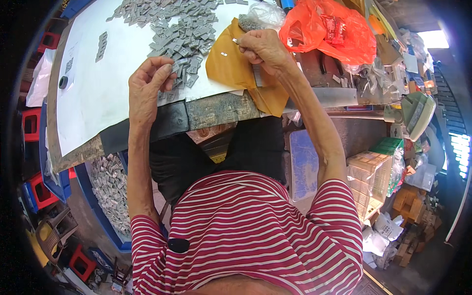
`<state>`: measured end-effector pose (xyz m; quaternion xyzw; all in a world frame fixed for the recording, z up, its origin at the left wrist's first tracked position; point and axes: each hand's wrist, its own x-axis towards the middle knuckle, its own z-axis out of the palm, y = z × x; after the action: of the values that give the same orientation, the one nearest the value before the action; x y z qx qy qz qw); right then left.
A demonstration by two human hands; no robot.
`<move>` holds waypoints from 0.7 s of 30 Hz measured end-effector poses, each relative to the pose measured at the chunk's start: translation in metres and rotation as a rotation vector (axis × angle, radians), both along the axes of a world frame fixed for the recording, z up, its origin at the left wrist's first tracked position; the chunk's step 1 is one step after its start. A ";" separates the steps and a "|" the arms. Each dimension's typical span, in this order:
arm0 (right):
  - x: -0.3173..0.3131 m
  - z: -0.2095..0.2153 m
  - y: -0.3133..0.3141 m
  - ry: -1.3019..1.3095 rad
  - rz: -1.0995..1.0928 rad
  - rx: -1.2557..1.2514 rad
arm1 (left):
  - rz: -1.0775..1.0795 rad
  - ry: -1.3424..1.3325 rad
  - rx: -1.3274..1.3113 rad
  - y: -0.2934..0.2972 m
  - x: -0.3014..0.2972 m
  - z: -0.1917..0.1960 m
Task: Inspecting and joining small grey rectangular components on a workbench in a workshop.
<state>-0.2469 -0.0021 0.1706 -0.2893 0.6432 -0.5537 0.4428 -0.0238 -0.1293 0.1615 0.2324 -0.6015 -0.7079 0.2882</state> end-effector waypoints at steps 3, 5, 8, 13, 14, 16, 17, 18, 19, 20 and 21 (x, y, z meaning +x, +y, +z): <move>0.007 0.002 0.001 -0.002 -0.015 -0.006 | 0.008 -0.024 0.012 0.000 0.006 -0.005; 0.012 0.004 0.003 -0.004 -0.027 -0.001 | -0.033 0.027 -0.002 0.002 0.009 -0.008; 0.020 0.007 0.005 -0.014 0.043 0.008 | -0.073 0.001 0.101 0.014 0.013 -0.001; 0.061 0.031 0.008 -0.094 0.181 0.016 | -0.036 0.087 0.124 0.029 0.015 -0.003; 0.064 0.030 0.009 -0.106 0.209 0.034 | -0.041 0.095 0.146 0.031 0.015 -0.003; 0.076 0.031 0.008 -0.100 0.229 0.033 | -0.043 0.097 0.160 0.035 0.016 -0.002; 0.081 0.033 0.007 -0.086 0.237 0.032 | -0.039 0.093 0.161 0.037 0.017 -0.002; 0.084 0.034 0.007 -0.076 0.239 0.042 | -0.040 0.096 0.159 0.039 0.017 -0.002; 0.086 0.033 0.007 -0.080 0.243 0.042 | -0.041 0.099 0.157 0.041 0.017 -0.001; 0.087 0.032 0.007 -0.066 0.248 0.045 | -0.040 0.094 0.156 0.043 0.017 -0.002; 0.087 0.031 0.007 -0.051 0.253 0.049 | -0.035 0.089 0.121 0.044 0.016 -0.002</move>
<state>-0.1596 0.0047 0.2019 -0.3430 0.6033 -0.4849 0.5322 -0.0075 -0.0850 0.1595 0.2073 -0.5481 -0.7576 0.2877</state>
